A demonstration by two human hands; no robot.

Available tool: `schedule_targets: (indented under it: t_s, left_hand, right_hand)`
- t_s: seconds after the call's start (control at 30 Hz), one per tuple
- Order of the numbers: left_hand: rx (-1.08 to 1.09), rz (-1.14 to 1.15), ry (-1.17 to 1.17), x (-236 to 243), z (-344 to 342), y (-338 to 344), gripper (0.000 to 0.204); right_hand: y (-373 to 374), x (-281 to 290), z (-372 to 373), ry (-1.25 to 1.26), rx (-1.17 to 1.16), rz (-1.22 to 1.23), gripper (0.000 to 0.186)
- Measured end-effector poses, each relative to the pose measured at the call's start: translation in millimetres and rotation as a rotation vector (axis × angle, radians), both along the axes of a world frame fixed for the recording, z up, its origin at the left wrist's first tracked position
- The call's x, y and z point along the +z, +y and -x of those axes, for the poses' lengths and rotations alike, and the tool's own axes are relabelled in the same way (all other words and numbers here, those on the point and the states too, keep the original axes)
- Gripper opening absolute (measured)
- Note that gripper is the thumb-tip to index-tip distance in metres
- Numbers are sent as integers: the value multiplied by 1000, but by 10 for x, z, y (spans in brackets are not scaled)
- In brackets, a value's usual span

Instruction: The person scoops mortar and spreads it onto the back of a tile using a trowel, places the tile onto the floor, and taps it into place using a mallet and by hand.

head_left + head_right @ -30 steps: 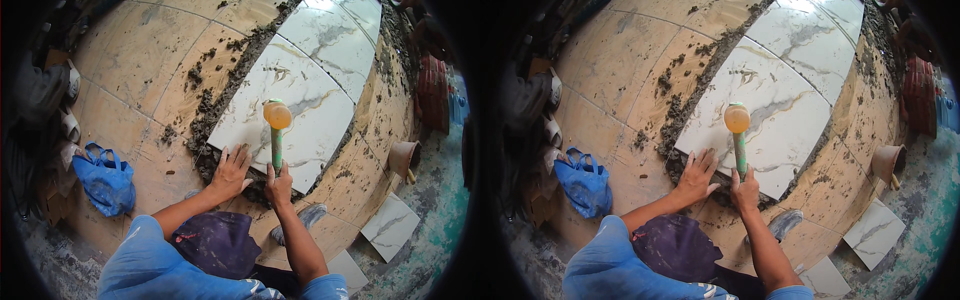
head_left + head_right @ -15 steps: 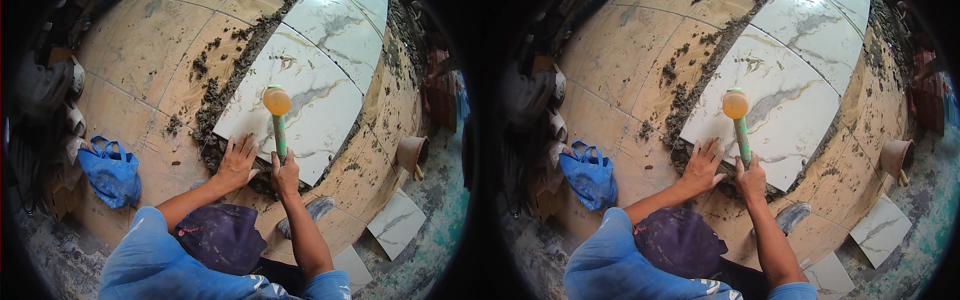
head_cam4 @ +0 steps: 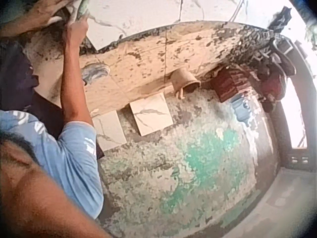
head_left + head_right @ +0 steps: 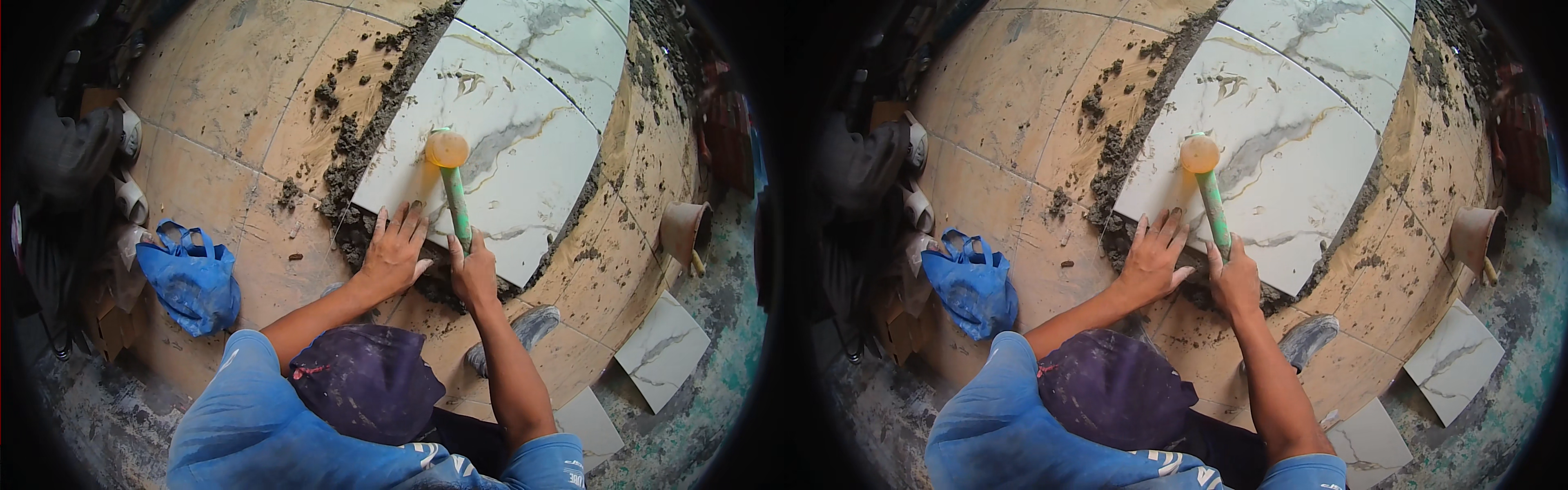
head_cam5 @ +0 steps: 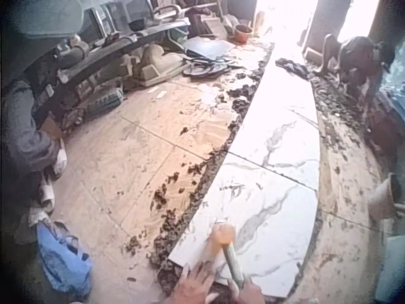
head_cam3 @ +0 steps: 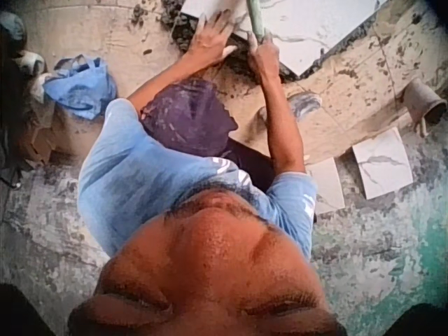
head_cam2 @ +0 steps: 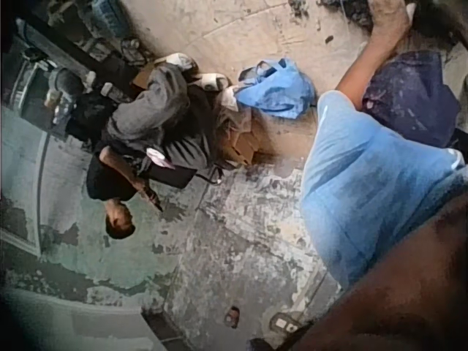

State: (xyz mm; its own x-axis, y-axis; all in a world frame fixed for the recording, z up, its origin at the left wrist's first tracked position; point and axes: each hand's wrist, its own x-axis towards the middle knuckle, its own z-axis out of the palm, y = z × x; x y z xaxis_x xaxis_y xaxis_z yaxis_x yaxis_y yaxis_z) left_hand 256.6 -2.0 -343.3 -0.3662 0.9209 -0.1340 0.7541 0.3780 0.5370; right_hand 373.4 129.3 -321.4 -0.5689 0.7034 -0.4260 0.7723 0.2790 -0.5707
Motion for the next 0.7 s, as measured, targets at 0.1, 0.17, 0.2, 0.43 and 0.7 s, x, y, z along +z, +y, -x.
schedule_targets:
  t_s: [0.1, 0.17, 0.2, 0.43, 0.7]
  left_hand:
    - [-8, 4, -6, 29, 21, 31, 72]
    - [9, 87, -54, 60, 52, 126, 74]
    - [11, 33, -25, 55, 96, 228, 74]
    - [40, 51, 165, -76, 713, 1132, 92]
    - [19, 122, 168, -79, 748, 1198, 100]
  right_hand:
    - [1, 89, 10, -4, 38, 37, 50]
    - [24, 185, 35, 128, -53, 38, 47]
    - [69, 226, 64, 199, -38, 8, 47]
    - [664, 112, 562, 130, -107, -38, 43]
    - [727, 13, 561, 47, -102, 14, 45]
